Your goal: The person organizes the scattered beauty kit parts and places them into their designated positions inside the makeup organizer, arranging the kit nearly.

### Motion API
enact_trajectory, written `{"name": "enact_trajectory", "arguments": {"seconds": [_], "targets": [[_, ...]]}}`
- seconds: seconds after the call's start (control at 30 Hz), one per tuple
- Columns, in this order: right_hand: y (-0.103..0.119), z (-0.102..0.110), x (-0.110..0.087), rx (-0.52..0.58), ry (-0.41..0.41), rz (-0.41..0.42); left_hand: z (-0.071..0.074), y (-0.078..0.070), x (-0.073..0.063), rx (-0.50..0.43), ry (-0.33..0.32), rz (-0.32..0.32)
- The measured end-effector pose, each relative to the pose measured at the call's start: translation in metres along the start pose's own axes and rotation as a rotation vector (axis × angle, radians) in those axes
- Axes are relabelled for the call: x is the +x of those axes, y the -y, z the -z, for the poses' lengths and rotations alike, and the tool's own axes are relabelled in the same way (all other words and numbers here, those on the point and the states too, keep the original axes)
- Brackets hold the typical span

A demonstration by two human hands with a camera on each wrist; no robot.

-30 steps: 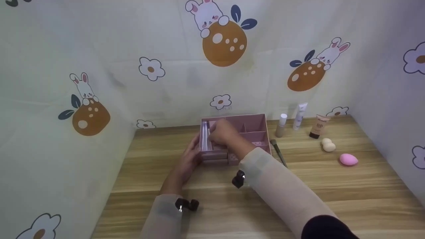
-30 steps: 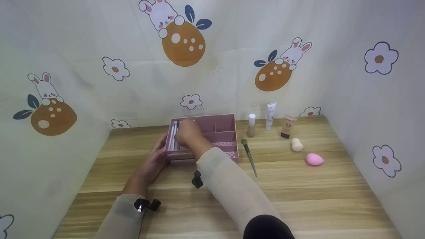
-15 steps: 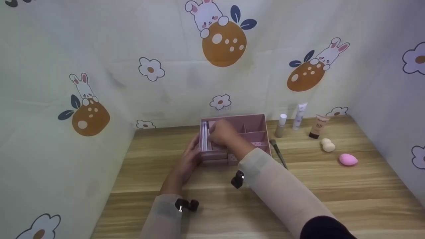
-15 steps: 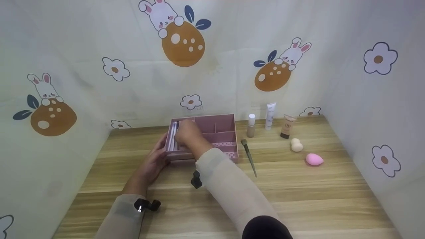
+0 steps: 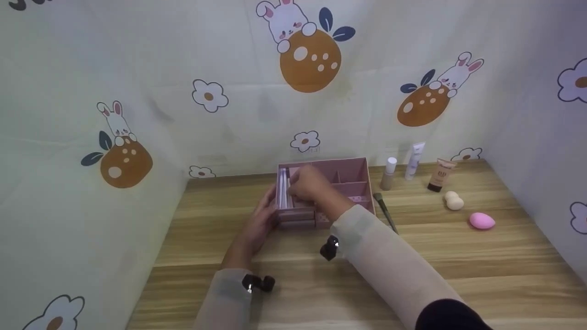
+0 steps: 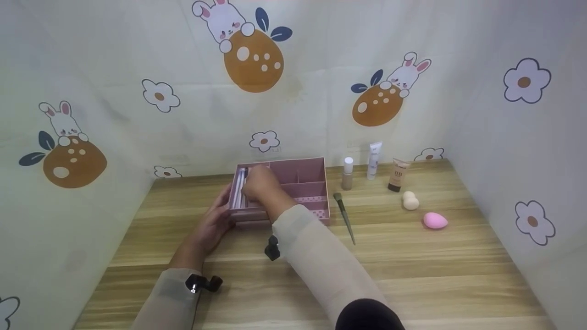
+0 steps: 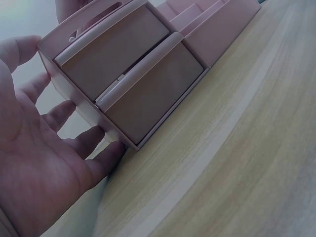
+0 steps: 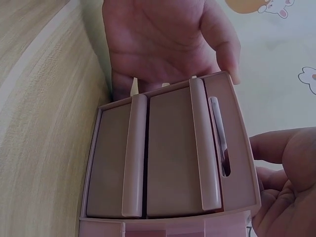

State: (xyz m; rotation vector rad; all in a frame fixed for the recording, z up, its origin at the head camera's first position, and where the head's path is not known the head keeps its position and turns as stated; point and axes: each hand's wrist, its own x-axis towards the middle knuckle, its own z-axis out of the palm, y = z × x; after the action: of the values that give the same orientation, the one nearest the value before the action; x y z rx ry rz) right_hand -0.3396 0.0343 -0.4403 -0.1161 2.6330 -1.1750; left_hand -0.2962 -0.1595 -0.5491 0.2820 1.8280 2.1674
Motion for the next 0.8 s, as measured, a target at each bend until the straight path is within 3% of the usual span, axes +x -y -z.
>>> {"name": "enact_trajectory", "arguments": {"seconds": [0.53,0.8], "targets": [[-0.007,-0.001,0.002,0.065,-0.013,0.010,0.001,0.001,-0.002,0.023,0.006,0.012],[-0.016,-0.002,0.000,0.130,-0.080,0.094,0.002,0.002,-0.002,0.019,0.016,0.026]]}}
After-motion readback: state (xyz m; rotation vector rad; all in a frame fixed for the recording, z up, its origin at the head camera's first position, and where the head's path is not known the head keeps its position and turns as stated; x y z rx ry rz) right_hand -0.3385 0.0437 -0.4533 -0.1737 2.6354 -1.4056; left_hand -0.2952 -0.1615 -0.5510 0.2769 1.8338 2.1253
